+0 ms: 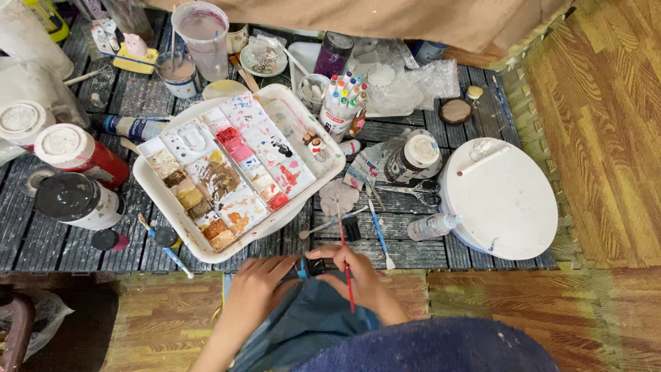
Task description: The person paints a small figurine using a fine brush and a paint palette. They repeatedly dip the brush into the palette and apply paint to the figurine's details.
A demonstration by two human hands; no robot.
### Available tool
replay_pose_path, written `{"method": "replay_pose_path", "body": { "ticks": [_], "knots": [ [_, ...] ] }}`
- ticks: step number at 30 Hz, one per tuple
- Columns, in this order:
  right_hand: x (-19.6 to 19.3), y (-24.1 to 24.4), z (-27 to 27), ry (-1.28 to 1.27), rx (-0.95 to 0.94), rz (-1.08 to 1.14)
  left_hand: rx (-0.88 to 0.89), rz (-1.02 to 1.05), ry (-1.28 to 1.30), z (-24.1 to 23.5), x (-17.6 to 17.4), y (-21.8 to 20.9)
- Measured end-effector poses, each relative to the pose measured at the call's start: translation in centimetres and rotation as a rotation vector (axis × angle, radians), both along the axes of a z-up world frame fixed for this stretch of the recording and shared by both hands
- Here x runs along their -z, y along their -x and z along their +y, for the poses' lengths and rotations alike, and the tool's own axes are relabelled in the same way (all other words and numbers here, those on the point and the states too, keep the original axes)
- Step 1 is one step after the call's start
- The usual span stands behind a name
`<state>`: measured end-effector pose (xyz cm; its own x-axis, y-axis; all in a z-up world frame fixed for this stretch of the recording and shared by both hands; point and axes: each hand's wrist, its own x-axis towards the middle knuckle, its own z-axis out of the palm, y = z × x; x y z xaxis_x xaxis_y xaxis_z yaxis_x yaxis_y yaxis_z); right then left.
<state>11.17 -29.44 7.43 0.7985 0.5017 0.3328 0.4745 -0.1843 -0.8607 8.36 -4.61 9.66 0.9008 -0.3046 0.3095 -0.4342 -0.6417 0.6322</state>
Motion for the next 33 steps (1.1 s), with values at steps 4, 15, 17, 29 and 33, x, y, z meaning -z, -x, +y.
{"method": "replay_pose_path", "body": {
  "ticks": [4,15,17,29,33],
  "knots": [
    [-0.3,-0.7,-1.7,0.05,-0.038,0.135,0.076,0.3,-0.029,-0.5,-0.2,-0.9],
    [0.4,0.0,-1.1,0.232,0.36,-0.163,0.064,-0.173,-0.155,-2.8,-0.1,-1.2],
    [0.1,0.0,-1.4,-0.01,0.177,-0.223,0.039,-0.169,-0.094,-2.8,0.0,-1.1],
    [2.1,-0.2,-2.3,0.075,0.146,-0.211,0.086,-0.188,-0.063,-2.3,0.6,-0.1],
    [2.3,-0.8,-1.4,0.269,0.201,-0.218,0.078,-0.344,-0.162,-2.0,1.2,0.2]
  ]
}}
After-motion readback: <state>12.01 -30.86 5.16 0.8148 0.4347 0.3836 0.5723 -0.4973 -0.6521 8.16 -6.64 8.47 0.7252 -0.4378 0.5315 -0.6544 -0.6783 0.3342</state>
